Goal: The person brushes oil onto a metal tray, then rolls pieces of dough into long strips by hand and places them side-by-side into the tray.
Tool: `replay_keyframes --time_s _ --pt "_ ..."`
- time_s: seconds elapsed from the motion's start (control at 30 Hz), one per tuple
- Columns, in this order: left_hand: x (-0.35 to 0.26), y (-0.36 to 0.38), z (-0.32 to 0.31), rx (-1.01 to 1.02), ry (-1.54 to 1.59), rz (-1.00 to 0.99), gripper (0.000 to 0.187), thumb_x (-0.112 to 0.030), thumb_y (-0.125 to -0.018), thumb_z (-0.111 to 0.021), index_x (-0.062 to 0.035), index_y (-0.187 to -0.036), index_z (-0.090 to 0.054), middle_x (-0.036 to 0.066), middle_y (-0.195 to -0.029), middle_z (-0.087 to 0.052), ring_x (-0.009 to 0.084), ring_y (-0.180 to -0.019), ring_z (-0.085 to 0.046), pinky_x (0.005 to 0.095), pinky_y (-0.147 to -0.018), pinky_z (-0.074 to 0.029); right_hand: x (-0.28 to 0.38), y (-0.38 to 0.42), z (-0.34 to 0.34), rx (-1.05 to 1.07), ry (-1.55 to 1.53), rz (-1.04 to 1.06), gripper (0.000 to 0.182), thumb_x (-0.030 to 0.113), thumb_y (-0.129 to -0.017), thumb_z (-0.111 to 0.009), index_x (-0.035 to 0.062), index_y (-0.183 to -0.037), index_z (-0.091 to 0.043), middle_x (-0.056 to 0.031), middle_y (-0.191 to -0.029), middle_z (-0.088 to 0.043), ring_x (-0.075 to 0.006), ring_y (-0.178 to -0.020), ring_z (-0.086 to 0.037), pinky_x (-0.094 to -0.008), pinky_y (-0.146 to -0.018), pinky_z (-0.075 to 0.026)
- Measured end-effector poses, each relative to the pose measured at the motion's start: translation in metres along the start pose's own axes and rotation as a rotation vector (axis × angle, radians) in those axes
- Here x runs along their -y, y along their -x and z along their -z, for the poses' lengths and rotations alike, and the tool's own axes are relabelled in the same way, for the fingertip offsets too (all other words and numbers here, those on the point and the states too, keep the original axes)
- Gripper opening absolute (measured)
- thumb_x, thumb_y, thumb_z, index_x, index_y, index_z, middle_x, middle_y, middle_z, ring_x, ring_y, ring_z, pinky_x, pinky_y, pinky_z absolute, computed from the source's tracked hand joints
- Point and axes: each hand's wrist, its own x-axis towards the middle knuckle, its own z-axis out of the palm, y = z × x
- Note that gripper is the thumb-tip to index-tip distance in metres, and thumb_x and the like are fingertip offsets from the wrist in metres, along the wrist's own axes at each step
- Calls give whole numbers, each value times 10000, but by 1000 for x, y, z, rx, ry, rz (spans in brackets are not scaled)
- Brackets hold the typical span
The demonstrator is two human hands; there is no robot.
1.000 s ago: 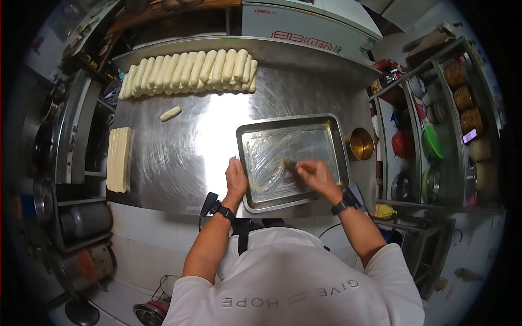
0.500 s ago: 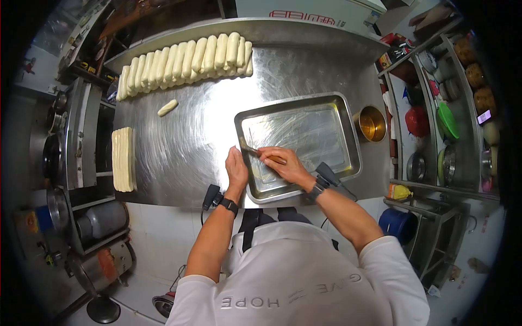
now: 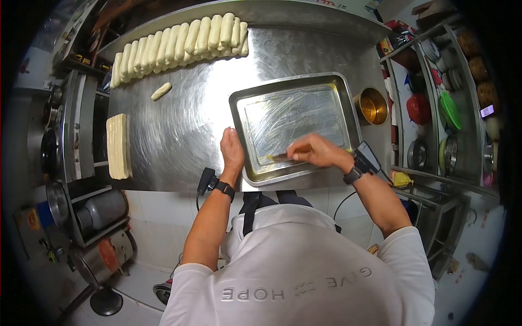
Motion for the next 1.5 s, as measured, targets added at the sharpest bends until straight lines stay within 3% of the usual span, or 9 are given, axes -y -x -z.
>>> replay_keyframes --time_s 0.23,0.4,0.47,0.6,0.7,1.03,1.13,1.2,1.5 --pt "-6 -2 -1 38 52 152 281 -200 -1045 -551 77 -1064 -592 149 -838 -648 181 -751 -568 366 -692 -481 17 -63 -59 -203 -461 -159 242 154 -926 -699 -86 -899 -714 -142 -808 -731 -117 -620 -687 -208 -565 -562" --pt "0 -1 -7 -69 22 -3 351 -219 -1030 -576 123 -1107 -589 180 -834 -682 174 -755 -595 373 -694 -503 -13 -43 -20 -310 -330 -251 239 152 -895 -658 -71 -833 -718 -114 -721 -719 -136 -554 -680 -241 -519 -550" --pt "0 -1 -6 -42 19 18 428 -228 -1036 -570 157 -1222 -567 129 -737 -640 140 -654 -543 341 -610 -472 -21 -28 1 -355 -117 -225 328 192 -832 -623 -98 -696 -690 -195 -636 -696 -207 -509 -687 -322 -561 -560" --pt "8 -2 -7 -52 -1 52 448 -231 -1047 -557 153 -1278 -543 127 -764 -649 132 -663 -560 320 -627 -477 -10 0 42 -299 135 -329 318 201 -835 -610 -90 -752 -705 -227 -708 -711 -303 -605 -716 -390 -675 -581" --pt "-10 1 -3 -28 -1 92 426 -230 -1059 -538 146 -1260 -543 122 -799 -659 131 -688 -570 312 -642 -479 -14 15 60 -286 700 -336 250 207 -843 -651 -24 -886 -736 -260 -902 -714 -424 -921 -694 -487 -844 -550" --pt "-2 8 2 1 72 91 286 -177 -1046 -526 94 -1092 -604 146 -770 -646 166 -674 -569 350 -658 -481 -24 23 95 -380 973 -260 184 172 -857 -688 -6 -871 -730 -248 -881 -708 -432 -861 -699 -504 -762 -557" --pt "-17 10 6 9 29 93 276 -173 -1046 -521 84 -1093 -610 148 -789 -657 181 -680 -580 354 -665 -483 -13 -3 113 -464 989 -271 175 170 -838 -702 2 -874 -735 -235 -883 -717 -427 -829 -706 -509 -733 -561" --pt "-13 2 2 3 68 73 274 -171 -1045 -518 79 -1102 -614 151 -803 -664 184 -693 -590 354 -677 -487 -7 -23 132 -561 1091 29 154 154 -859 -667 9 -847 -718 -224 -868 -713 -410 -851 -705 -490 -770 -556" --pt "-5 3 -1 -17 68 87 276 -161 -1043 -514 54 -1175 -628 194 -920 -713 250 -802 -673 377 -765 -516 -20 -48 144 -444 1281 111 145 128 -891 -581 96 -827 -707 -118 -850 -702 -317 -861 -692 -418 -815 -544"
